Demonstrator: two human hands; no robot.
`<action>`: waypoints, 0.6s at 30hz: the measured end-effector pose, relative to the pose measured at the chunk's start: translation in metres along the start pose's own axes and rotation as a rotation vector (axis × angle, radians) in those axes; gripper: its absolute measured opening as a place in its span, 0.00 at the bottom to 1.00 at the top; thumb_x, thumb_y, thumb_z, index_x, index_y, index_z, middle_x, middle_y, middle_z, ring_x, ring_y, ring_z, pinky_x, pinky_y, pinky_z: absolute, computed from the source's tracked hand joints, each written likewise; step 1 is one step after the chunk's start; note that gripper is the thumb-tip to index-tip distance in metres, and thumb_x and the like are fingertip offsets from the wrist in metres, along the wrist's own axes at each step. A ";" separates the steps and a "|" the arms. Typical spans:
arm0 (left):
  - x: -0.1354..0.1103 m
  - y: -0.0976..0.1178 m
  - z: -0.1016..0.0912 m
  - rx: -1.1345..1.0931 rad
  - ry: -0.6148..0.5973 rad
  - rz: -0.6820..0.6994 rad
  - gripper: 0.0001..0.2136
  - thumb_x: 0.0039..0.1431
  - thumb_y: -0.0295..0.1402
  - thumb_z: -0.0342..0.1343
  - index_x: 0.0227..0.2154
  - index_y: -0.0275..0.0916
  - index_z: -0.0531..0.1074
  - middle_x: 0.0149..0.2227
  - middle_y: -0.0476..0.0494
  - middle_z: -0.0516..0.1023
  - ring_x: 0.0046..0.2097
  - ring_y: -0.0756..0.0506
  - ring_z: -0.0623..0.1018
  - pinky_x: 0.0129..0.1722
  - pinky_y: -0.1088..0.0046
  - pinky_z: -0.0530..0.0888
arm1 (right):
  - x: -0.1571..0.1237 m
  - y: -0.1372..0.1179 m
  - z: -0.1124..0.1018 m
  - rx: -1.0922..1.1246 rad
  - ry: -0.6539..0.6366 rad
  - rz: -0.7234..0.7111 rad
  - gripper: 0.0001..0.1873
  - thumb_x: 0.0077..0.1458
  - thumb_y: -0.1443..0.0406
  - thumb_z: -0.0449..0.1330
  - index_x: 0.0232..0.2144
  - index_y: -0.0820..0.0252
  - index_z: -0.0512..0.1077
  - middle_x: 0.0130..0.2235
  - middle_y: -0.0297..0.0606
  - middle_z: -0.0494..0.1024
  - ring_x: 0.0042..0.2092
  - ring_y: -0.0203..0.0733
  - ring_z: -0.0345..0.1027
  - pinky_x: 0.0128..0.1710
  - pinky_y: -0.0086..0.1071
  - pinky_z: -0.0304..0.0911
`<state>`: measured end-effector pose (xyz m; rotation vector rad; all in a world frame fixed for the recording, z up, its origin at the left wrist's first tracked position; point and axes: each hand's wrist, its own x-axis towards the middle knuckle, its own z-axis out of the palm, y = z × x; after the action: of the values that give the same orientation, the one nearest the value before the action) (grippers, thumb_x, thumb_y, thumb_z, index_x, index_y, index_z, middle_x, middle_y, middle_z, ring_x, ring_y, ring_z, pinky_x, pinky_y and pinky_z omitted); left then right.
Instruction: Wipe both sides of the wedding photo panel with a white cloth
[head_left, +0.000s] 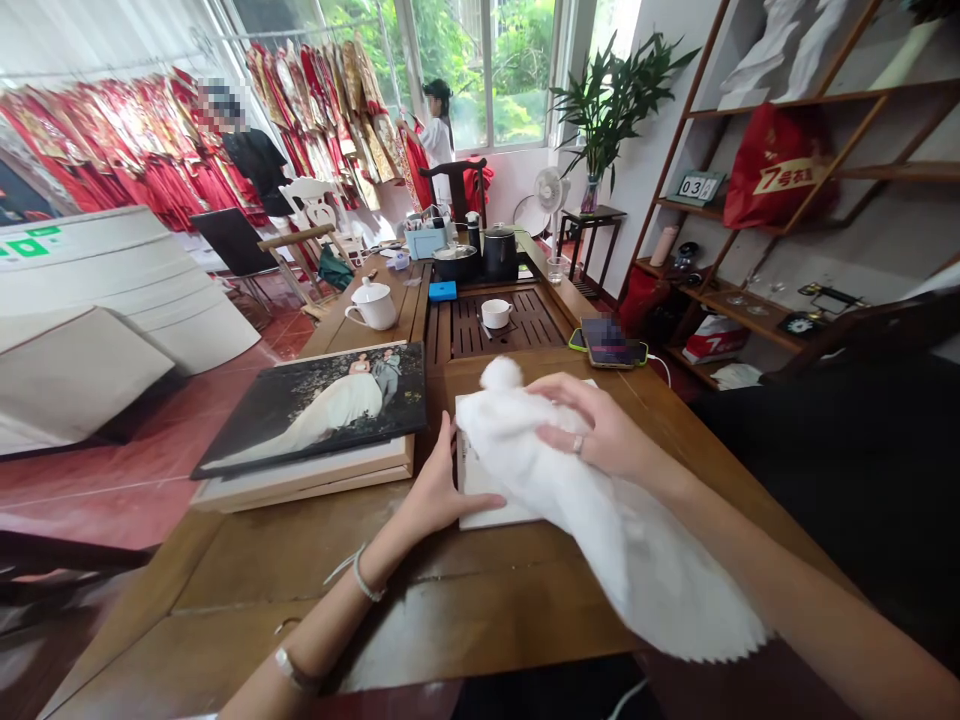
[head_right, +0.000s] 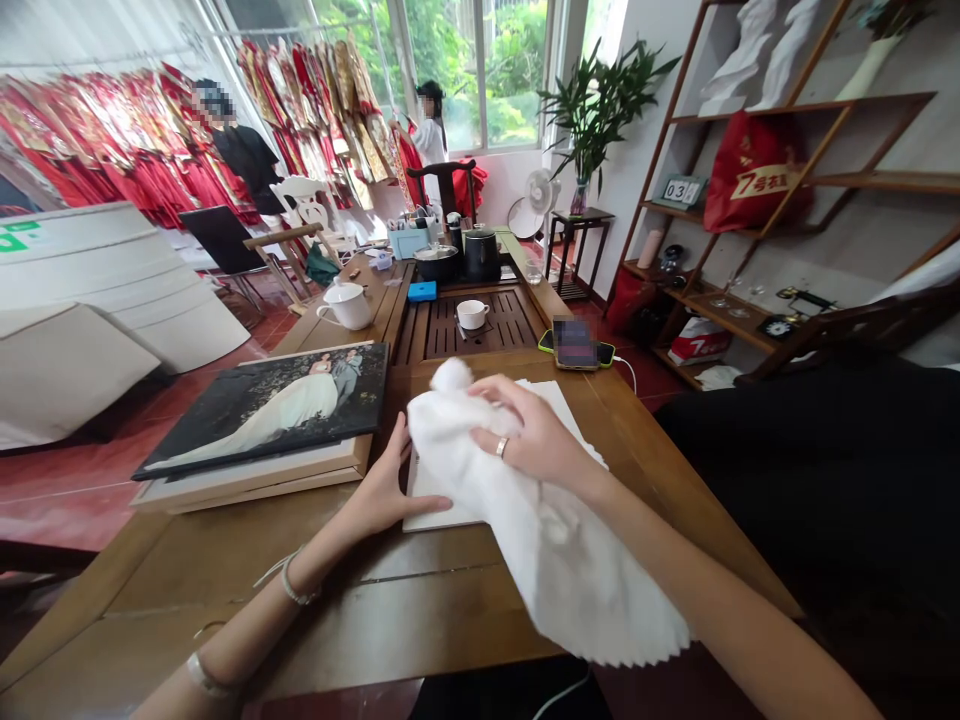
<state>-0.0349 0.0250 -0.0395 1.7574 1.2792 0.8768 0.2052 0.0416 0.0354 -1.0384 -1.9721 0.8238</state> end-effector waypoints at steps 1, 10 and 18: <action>-0.001 0.000 0.000 -0.005 -0.012 -0.014 0.65 0.35 0.41 0.71 0.66 0.36 0.27 0.68 0.26 0.42 0.68 0.32 0.48 0.66 0.51 0.49 | 0.001 0.007 -0.002 -0.134 0.070 -0.025 0.19 0.53 0.65 0.58 0.49 0.55 0.67 0.49 0.40 0.74 0.49 0.46 0.69 0.48 0.40 0.64; -0.001 -0.007 0.000 0.028 -0.027 -0.024 0.65 0.36 0.44 0.71 0.66 0.38 0.25 0.69 0.27 0.39 0.69 0.33 0.45 0.66 0.50 0.48 | -0.022 0.032 0.028 -0.887 0.027 -0.086 0.31 0.55 0.53 0.59 0.59 0.51 0.62 0.59 0.47 0.65 0.58 0.61 0.53 0.54 0.57 0.50; -0.002 0.003 -0.001 0.078 -0.026 -0.026 0.65 0.37 0.45 0.70 0.65 0.34 0.24 0.69 0.25 0.38 0.69 0.32 0.44 0.66 0.50 0.45 | -0.023 0.039 0.030 -0.694 -0.198 -0.436 0.13 0.52 0.69 0.56 0.41 0.57 0.73 0.53 0.41 0.71 0.55 0.55 0.55 0.46 0.46 0.56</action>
<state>-0.0348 0.0223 -0.0367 1.8029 1.3322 0.7962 0.2039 0.0341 -0.0182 -0.8441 -2.6087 -0.0168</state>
